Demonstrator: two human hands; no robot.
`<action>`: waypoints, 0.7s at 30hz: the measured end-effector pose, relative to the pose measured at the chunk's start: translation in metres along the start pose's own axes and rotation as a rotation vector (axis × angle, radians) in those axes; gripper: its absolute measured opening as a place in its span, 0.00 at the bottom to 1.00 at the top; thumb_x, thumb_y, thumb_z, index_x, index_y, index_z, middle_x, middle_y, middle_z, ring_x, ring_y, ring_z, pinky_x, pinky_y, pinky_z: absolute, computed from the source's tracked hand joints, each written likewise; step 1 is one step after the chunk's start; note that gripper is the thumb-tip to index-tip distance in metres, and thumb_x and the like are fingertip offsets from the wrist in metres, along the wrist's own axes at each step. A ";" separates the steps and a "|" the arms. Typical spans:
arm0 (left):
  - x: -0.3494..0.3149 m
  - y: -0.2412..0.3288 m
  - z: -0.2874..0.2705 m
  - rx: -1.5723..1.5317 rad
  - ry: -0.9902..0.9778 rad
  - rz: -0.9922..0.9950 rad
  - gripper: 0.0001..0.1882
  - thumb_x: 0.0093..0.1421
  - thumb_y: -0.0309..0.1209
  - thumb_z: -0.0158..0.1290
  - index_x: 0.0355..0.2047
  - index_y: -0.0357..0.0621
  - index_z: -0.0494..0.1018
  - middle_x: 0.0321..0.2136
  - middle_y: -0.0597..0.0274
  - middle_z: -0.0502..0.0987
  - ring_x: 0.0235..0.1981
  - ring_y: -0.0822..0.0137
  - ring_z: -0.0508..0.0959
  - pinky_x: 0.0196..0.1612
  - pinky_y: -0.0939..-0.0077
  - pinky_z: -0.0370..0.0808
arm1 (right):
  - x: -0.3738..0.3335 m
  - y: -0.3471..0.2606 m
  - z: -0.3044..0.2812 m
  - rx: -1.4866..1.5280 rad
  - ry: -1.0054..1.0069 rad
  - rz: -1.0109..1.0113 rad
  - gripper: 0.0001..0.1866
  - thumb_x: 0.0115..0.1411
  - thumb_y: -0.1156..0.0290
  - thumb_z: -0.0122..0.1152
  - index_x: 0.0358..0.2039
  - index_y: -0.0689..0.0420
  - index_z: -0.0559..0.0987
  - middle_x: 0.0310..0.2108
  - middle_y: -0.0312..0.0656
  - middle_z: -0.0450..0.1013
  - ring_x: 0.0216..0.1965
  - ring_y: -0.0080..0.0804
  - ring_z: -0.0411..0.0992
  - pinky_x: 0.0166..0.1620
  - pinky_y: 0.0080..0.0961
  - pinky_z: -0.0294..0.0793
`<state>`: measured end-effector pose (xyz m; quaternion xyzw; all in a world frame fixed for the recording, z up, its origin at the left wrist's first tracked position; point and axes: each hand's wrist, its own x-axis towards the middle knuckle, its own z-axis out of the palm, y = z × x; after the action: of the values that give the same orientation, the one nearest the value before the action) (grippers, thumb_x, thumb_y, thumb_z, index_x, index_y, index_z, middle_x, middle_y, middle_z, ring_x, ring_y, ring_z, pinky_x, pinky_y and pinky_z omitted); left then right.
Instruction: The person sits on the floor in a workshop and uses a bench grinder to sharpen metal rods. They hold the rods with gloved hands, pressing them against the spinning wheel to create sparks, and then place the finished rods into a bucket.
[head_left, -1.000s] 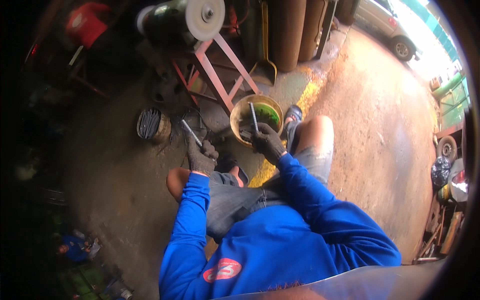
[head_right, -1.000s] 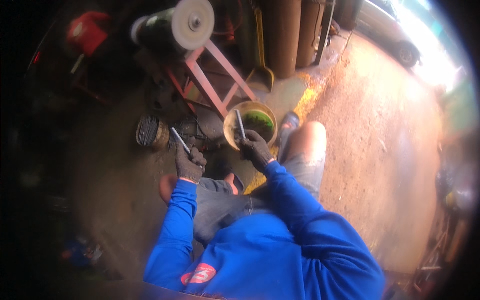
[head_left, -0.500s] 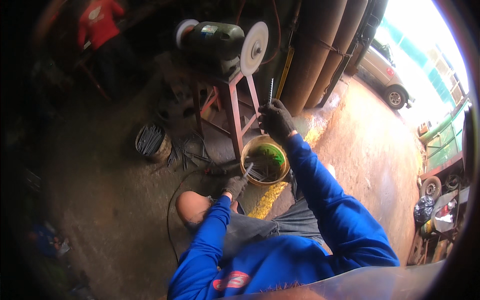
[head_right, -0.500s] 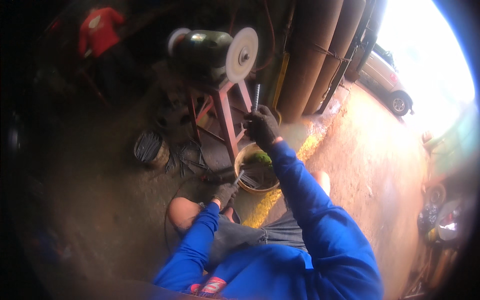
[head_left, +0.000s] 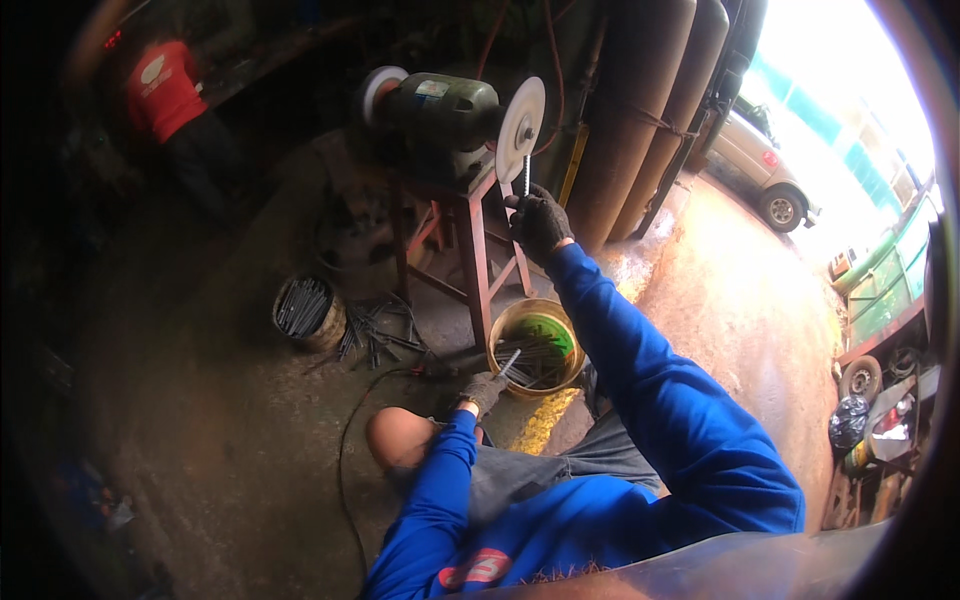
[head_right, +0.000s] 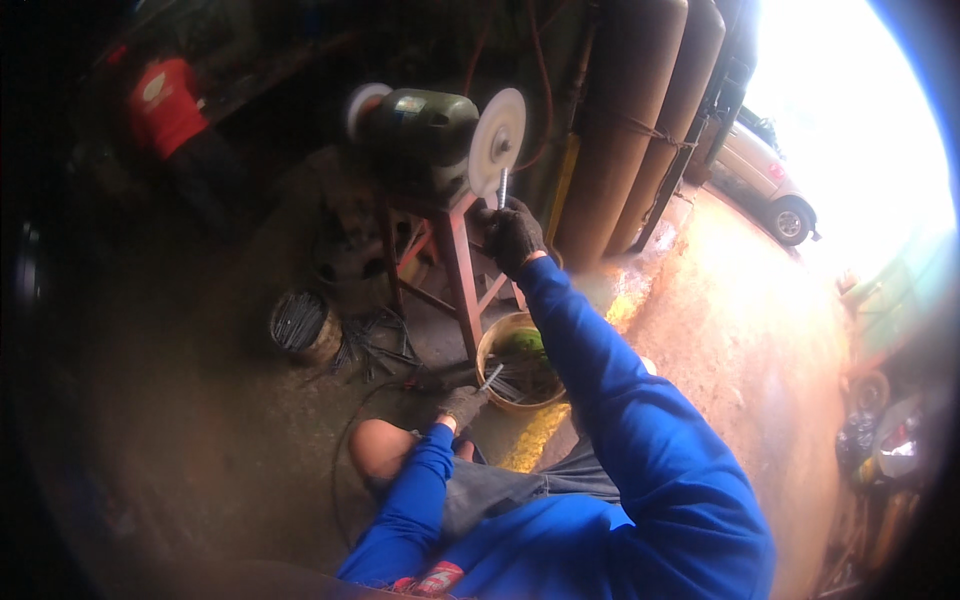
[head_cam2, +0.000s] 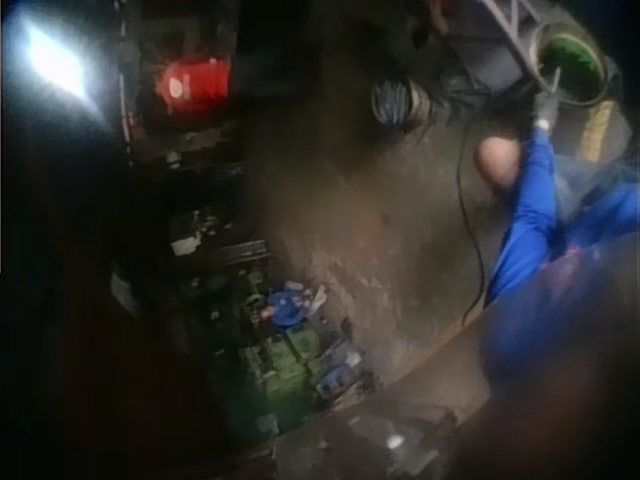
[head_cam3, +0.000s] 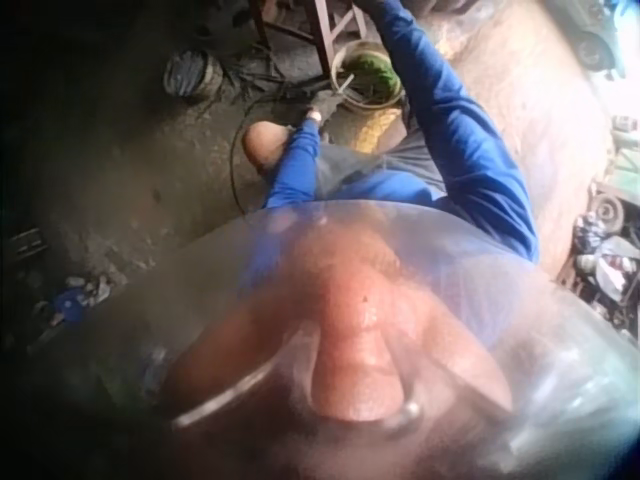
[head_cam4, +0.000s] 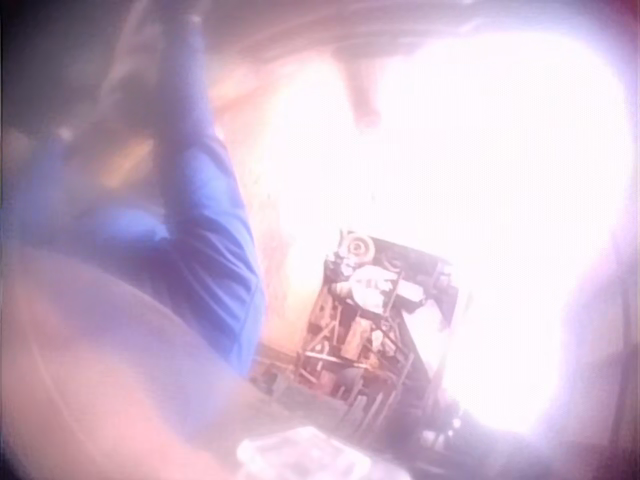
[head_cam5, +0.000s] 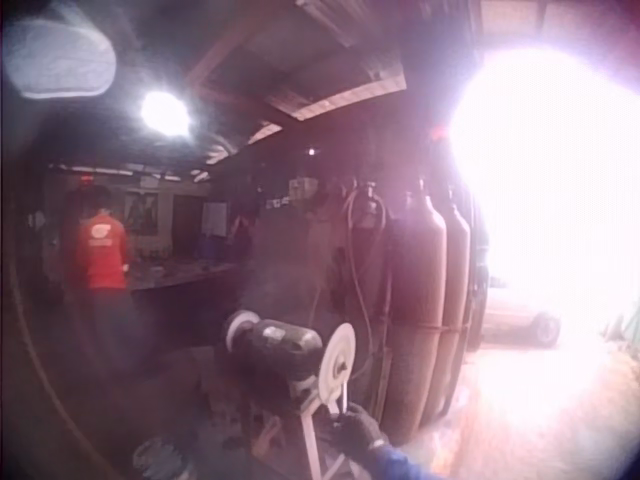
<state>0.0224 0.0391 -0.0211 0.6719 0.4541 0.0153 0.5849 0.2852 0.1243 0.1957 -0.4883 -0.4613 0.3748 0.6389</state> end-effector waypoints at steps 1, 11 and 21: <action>0.001 -0.002 0.003 -0.023 -0.014 -0.004 0.18 0.60 0.47 0.54 0.36 0.45 0.77 0.18 0.62 0.74 0.17 0.67 0.73 0.18 0.67 0.68 | 0.001 0.000 0.000 0.102 0.020 0.036 0.20 0.58 0.78 0.53 0.52 0.57 0.69 0.33 0.35 0.73 0.27 0.20 0.71 0.27 0.18 0.73; -0.001 0.000 -0.004 0.023 -0.013 -0.044 0.20 0.60 0.49 0.53 0.32 0.43 0.77 0.18 0.61 0.74 0.18 0.66 0.73 0.20 0.66 0.69 | 0.000 -0.015 0.028 0.050 0.293 0.130 0.10 0.62 0.69 0.53 0.41 0.56 0.76 0.31 0.43 0.75 0.27 0.31 0.75 0.28 0.28 0.75; 0.001 0.001 -0.001 0.065 -0.073 -0.063 0.20 0.59 0.49 0.54 0.31 0.43 0.78 0.19 0.60 0.75 0.20 0.65 0.73 0.25 0.65 0.69 | -0.004 -0.030 0.028 0.655 0.201 0.161 0.08 0.61 0.76 0.50 0.40 0.53 0.74 0.24 0.33 0.69 0.20 0.18 0.67 0.20 0.15 0.66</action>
<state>0.0234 0.0408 -0.0208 0.6760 0.4538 -0.0425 0.5790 0.2579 0.1211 0.2264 -0.3268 -0.2115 0.5022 0.7722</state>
